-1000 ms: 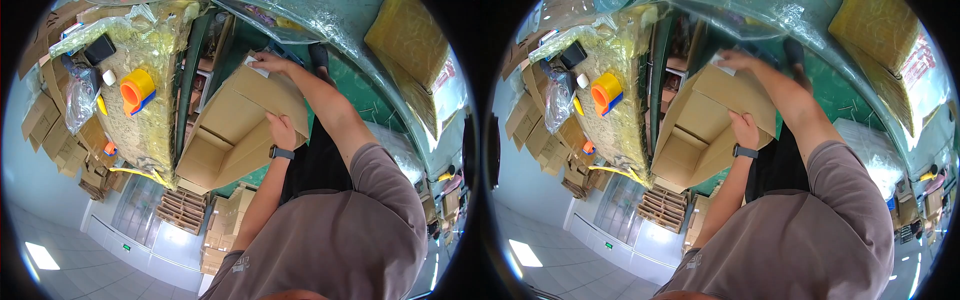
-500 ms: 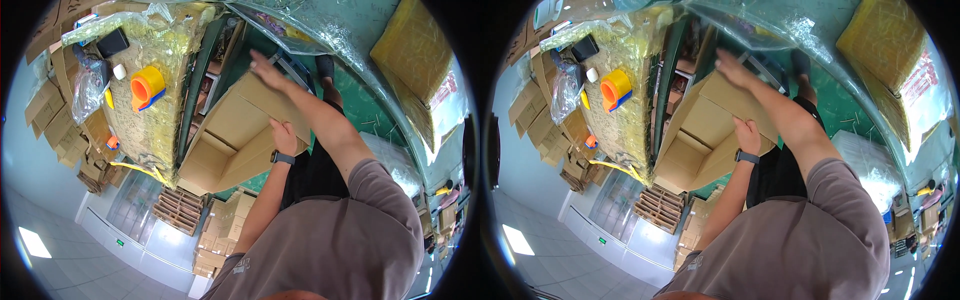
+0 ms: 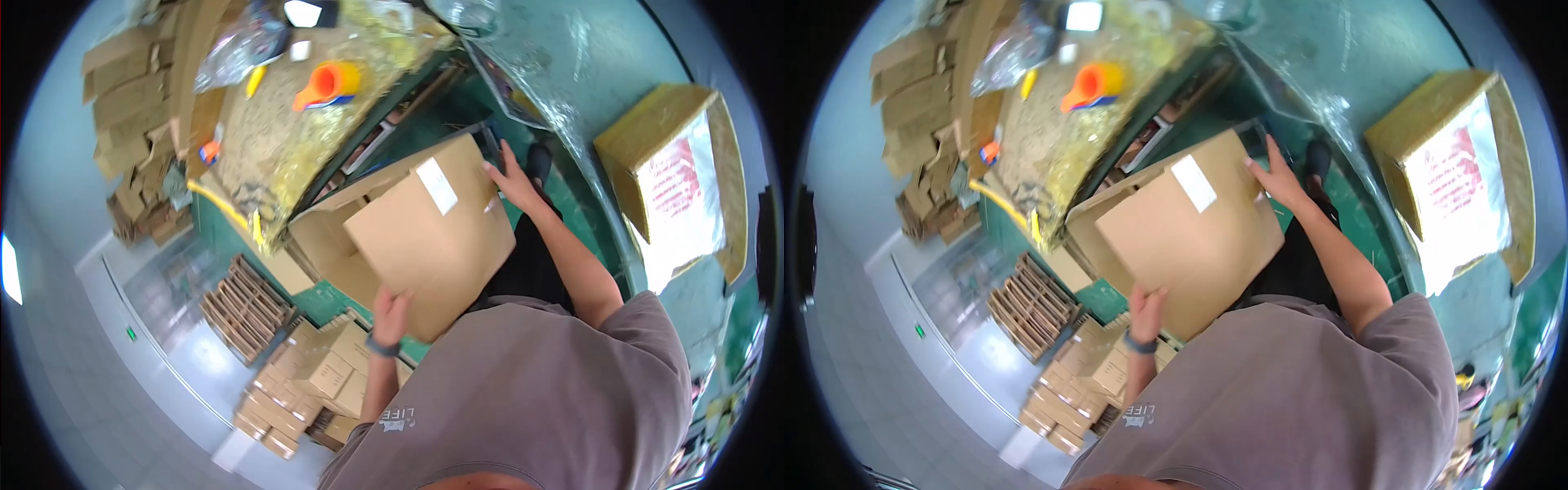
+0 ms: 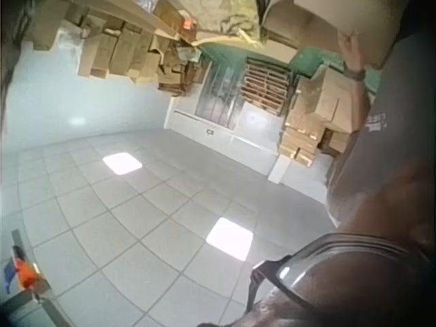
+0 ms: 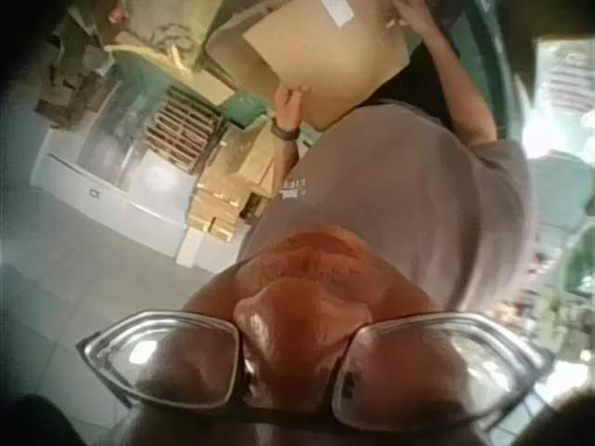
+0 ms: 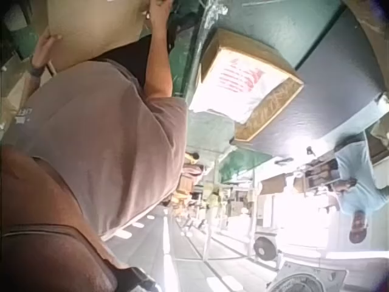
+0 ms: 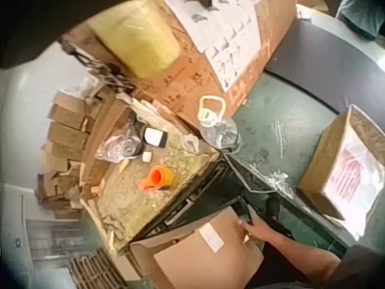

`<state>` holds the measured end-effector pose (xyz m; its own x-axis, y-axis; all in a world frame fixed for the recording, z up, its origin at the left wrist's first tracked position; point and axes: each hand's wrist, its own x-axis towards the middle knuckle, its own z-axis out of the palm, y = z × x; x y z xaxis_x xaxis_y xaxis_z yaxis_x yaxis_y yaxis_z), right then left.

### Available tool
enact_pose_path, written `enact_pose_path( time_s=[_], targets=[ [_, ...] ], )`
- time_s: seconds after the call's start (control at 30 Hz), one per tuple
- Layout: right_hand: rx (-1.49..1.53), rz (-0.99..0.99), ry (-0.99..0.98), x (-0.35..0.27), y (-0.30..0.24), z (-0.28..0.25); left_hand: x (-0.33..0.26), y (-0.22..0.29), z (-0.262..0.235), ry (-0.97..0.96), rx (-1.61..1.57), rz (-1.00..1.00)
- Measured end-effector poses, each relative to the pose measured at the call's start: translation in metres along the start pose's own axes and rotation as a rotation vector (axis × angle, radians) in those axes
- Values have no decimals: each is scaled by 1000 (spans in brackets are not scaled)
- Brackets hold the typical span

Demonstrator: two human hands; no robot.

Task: Packing bicycle seats into plastic bags and placing them into a cardboard box.

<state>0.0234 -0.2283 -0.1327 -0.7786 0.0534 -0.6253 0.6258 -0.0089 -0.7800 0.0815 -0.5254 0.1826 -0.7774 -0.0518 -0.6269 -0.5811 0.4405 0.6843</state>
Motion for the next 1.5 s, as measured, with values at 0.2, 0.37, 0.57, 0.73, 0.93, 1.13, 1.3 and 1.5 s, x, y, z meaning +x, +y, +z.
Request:
enact_pose_path(
  time_s=[0.2,0.37,0.57,0.73,0.93,1.13,1.3,1.5],
  targets=[
    [-6,-320,-221,-163,-267,-41,-160,48,-119,341,-487,45],
    [-361,-590,-232,-169,-370,3,-173,9,-130,429,-694,247],
    [-716,-944,-177,18,-448,120,-194,-17,-156,600,-802,407],
    [-1297,-901,-141,120,-377,207,-204,-54,-192,764,-772,538],
    [-1524,-797,209,152,-319,239,-199,-68,-229,764,-1152,512],
    [-684,-964,258,52,-370,254,-181,-85,-218,554,-1465,424],
    [111,-710,6,-128,-396,220,-196,-134,-231,87,-1255,281],
    [491,-617,-342,-267,-388,205,-218,-180,-235,-115,-1252,340]
  ],
)
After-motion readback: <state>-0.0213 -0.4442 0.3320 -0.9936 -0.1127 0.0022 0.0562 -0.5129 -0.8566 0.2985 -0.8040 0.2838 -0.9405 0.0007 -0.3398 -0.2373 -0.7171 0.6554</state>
